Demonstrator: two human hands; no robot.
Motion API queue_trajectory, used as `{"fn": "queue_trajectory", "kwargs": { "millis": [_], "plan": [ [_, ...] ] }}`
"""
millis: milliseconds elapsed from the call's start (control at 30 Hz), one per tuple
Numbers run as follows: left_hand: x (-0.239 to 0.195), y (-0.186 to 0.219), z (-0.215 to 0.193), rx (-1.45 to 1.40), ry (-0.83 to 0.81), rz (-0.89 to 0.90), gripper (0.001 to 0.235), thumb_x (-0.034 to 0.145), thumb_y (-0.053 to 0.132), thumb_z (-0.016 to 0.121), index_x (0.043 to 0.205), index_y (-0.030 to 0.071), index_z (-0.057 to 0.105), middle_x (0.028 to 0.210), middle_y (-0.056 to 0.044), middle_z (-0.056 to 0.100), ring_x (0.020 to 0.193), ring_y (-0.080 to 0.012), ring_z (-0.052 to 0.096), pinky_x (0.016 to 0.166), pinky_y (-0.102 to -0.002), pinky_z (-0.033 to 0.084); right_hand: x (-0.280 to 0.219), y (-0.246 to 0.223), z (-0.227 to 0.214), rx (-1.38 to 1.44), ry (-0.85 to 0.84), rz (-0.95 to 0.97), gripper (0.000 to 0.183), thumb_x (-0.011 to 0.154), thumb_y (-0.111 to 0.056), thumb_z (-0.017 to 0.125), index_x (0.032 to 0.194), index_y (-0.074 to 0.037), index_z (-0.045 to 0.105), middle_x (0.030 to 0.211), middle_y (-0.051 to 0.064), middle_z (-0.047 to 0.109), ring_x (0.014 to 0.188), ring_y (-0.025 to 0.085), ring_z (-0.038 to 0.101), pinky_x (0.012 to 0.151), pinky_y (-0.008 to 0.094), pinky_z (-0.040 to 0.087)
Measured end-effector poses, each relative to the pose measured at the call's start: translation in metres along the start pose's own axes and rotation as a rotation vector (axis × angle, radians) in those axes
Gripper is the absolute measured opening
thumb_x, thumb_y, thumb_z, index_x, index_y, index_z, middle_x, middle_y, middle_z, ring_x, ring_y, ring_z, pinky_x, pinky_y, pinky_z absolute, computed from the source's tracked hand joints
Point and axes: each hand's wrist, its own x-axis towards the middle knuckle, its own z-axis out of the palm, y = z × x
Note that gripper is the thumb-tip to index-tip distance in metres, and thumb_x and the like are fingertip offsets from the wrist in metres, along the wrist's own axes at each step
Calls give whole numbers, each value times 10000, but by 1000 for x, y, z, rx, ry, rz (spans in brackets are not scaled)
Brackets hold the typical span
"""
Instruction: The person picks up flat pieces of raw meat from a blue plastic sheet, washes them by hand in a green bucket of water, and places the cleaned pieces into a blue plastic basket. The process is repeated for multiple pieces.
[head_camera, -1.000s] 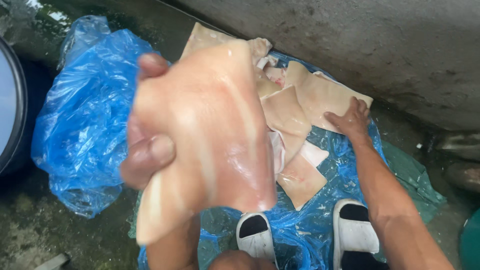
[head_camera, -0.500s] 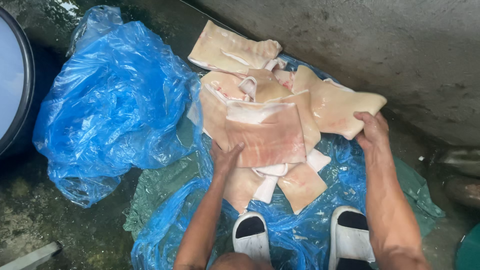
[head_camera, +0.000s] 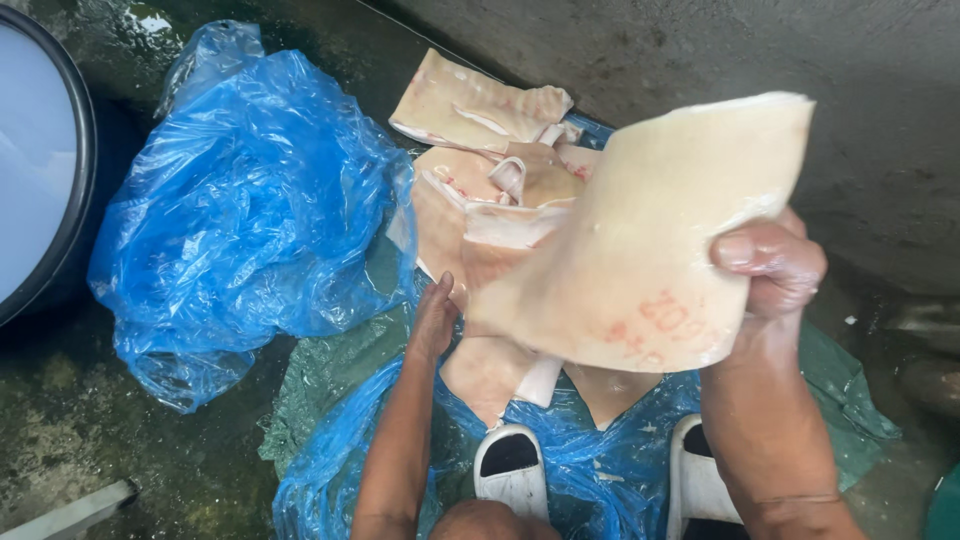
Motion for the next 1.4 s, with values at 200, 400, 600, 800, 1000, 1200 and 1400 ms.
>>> {"fn": "queue_trajectory", "kwargs": {
  "millis": [200,400,600,800,1000,1200,1400],
  "plan": [
    [-34,22,40,-276,-185,-49,786,965,564,590,1498,13,413,1386,-165,544,1204,-333,545,960,-475,484,34,101,-97,-425,210,358,687,738,-97,725,1388,35,549,1159,149,687,991,248,699,924,398,578],
    [-26,18,18,-381,-291,-29,926,965,688,497,1578,10,348,1537,-212,498,1343,-404,537,1055,-543,493,2,160,-229,-1498,470,245,856,842,-400,852,1448,53,451,1431,272,509,1316,351,508,1073,437,427],
    [-10,11,14,-14,-104,-95,866,901,339,673,1568,149,153,1537,-174,429,1367,-360,509,1068,-537,514,20,165,-261,-810,376,660,834,850,-398,720,1534,-51,392,1472,165,524,1355,286,532,1102,424,449],
    [-4,-4,21,-184,-85,-284,733,927,378,641,1513,23,382,1376,-201,598,1220,-366,627,975,-552,561,24,173,-220,-253,407,774,889,764,-198,746,1552,-160,336,1464,165,520,1306,302,559,1059,452,512],
    [-41,7,40,-37,-245,-104,671,873,170,763,1431,-88,492,1300,-224,645,1125,-345,676,929,-492,611,-6,191,-185,-399,355,529,1029,720,-149,770,1576,-172,200,1475,174,461,1317,295,550,1056,457,517],
    [-65,40,60,79,-116,-355,675,747,225,762,1363,77,527,1209,-125,678,1020,-265,712,784,-502,608,-26,209,-166,-213,361,647,944,707,-214,766,1529,-103,315,1364,152,592,1234,310,615,1044,447,527],
    [-78,42,63,12,-179,-255,733,797,215,849,1390,-99,553,1268,-232,680,1099,-329,706,924,-451,598,-6,215,-161,-55,205,770,847,728,-220,800,1453,44,450,1293,199,662,1165,311,676,1047,433,538]
  ]
}}
